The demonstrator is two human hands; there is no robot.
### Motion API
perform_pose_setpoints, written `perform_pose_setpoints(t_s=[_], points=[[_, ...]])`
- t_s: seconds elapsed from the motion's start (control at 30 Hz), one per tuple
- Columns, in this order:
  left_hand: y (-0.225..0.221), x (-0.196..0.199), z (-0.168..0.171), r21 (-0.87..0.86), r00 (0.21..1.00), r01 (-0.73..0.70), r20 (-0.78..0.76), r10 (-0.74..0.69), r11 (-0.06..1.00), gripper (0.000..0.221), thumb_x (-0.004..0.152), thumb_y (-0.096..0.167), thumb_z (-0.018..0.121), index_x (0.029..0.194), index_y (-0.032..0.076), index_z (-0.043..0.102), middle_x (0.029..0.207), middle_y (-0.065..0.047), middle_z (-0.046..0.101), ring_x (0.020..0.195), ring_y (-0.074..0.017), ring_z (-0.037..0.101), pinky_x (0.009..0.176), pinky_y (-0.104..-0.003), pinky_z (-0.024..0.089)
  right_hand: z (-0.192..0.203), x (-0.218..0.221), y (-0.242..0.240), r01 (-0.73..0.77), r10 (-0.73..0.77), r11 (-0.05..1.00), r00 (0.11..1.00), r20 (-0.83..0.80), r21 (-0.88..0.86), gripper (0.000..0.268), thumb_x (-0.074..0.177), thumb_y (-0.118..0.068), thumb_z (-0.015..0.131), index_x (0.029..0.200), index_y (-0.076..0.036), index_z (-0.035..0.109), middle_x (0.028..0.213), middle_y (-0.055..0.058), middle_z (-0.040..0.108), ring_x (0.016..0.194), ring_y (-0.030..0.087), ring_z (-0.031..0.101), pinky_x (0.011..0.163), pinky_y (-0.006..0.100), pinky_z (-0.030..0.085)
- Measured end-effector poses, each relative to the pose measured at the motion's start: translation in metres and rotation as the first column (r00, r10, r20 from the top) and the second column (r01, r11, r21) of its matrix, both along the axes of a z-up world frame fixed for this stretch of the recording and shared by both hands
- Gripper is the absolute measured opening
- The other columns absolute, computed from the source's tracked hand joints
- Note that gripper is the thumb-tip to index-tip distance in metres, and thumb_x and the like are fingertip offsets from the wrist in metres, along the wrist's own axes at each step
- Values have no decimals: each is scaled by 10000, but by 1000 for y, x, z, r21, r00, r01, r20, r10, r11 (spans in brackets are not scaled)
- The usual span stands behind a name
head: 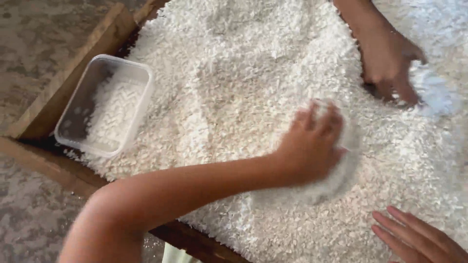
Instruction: The person sorts white rice on a large wooden tray by hand, picking up small handfuls and sifting through them to remove impurities. Another person works alongside on the same tray. The sorted rice is placed into a clear plastic container on the left.
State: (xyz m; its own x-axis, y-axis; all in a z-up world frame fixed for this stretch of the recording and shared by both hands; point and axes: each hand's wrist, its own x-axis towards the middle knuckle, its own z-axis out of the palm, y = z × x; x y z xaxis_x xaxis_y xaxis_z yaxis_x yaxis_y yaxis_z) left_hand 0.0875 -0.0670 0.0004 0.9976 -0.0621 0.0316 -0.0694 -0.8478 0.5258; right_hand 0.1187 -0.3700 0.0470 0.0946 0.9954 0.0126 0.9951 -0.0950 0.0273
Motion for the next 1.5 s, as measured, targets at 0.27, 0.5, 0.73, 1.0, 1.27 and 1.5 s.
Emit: perform_pose_setpoints(t_s=[0.27, 0.5, 0.73, 1.0, 1.27, 1.5], points=[[-52, 22, -22, 240, 982, 136, 98, -163, 961, 697, 1018, 527, 179, 1551, 78, 204, 1658, -141, 161, 1544, -366, 92, 1268, -529, 111, -25, 13, -15, -64, 65, 997, 997, 28, -39, 756, 875, -636, 441, 1486, -190, 436, 1588, -45, 443, 1531, 191, 360, 1198, 375, 357], [-4, 12, -2, 277, 979, 205, -52, -198, 939, 608, 1016, 421, 184, 1538, 128, 292, 1656, -92, 222, 1529, -360, 197, 1188, -572, 257, -6, 16, 7, -241, 241, 970, 963, 123, -14, 695, 868, -340, 541, 1464, -4, 419, 1554, 70, 449, 1471, 238, 387, 1216, 382, 327], [65, 7, 11, 380, 958, 223, -258, -129, 898, 623, 973, 324, 379, 1564, 154, 278, 1611, -98, 307, 1475, -389, 254, 1165, -596, 272, -17, 20, -7, -246, 239, 969, 956, 172, 18, 540, 944, -316, 490, 1425, -72, 498, 1472, 71, 540, 1379, 265, 487, 1125, 443, 406], [151, 33, -55, 393, 997, 70, -11, -71, 917, 543, 1029, 364, 362, 1543, 189, 376, 1559, -35, 389, 1335, -333, 418, 979, -513, 420, 1, 0, 0, -210, 194, 974, 967, 164, 86, 494, 951, -286, 531, 1382, -44, 552, 1388, 123, 613, 1283, 288, 577, 1055, 454, 486], [111, -1, 27, 425, 978, 150, 70, -197, 893, 200, 1027, 131, 525, 992, 118, 722, 991, -27, 701, 857, -278, 681, 558, -451, 582, 2, 6, 55, 287, -247, 924, 952, -179, 251, 361, 827, -128, 762, 1169, -28, 708, 1117, 89, 754, 1035, 232, 705, 939, 351, 582], [131, -37, 47, 246, 892, -23, 443, -91, 969, 181, 984, 95, 649, 1138, 92, 745, 1163, -55, 763, 1047, -224, 709, 949, -414, 556, 3, 16, 80, 129, -83, 961, 978, -191, 245, 211, 904, -92, 673, 1102, -26, 703, 1094, 37, 730, 977, 219, 666, 902, 354, 534]])
